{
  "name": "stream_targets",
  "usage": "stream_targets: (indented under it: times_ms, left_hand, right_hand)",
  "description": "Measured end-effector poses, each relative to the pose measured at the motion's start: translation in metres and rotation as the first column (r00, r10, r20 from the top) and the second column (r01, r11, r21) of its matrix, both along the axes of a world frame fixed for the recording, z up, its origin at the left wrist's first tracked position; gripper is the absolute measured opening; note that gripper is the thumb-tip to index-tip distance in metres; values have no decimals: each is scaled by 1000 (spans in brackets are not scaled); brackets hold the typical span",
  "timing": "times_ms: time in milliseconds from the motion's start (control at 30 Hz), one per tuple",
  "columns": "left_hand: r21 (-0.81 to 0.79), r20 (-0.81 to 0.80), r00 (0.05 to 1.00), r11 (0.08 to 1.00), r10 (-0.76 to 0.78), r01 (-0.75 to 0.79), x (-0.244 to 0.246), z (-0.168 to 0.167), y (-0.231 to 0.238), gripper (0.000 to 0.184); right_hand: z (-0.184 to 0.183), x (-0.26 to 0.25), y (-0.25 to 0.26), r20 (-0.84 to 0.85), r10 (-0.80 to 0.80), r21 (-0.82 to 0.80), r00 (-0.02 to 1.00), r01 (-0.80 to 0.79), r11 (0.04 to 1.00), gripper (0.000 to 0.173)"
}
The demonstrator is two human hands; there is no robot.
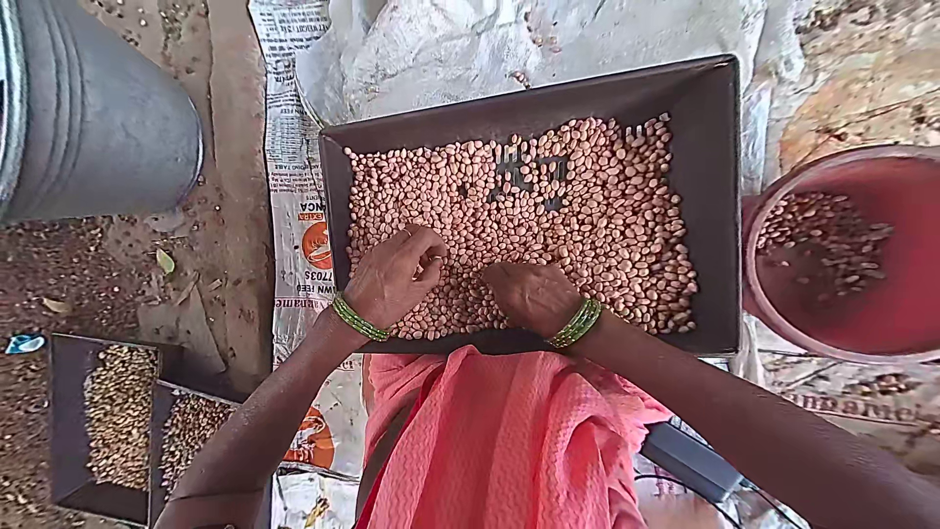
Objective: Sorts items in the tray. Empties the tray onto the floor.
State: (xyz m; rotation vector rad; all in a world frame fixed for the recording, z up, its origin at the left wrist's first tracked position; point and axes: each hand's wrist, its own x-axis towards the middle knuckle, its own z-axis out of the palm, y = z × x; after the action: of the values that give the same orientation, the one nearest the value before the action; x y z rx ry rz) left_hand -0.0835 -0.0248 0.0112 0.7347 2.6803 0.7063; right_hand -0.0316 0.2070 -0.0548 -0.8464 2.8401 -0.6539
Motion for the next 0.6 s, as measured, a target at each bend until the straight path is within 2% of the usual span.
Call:
stream_targets:
  times_ms: [67,200,333,433,600]
  left_hand:
    - [7,25,999,999,-33,33,4,-6,5,18]
    - [33,34,990,991,-134,133,16,-28,15,16]
    - [-72,-163,957,971,-238,229,21,-51,25,17]
    - [-138,-180,951,964,-251,229,21,-53,28,17]
    - [-274,-159,939,928,-304,254,21,-44,31,17]
  right_hand:
    - [3,0,2,6,-5,39,1000,5,999,6]
    - [-1,-8,14,-36,-87,73,996,89,993,13]
    - [8,-26,36,27,-185,136,982,179,974,18]
    - [15,-38,57,66,-258,191,964,241,952,22]
    - [24,-46,88,116,-415,189,903,390,901,27]
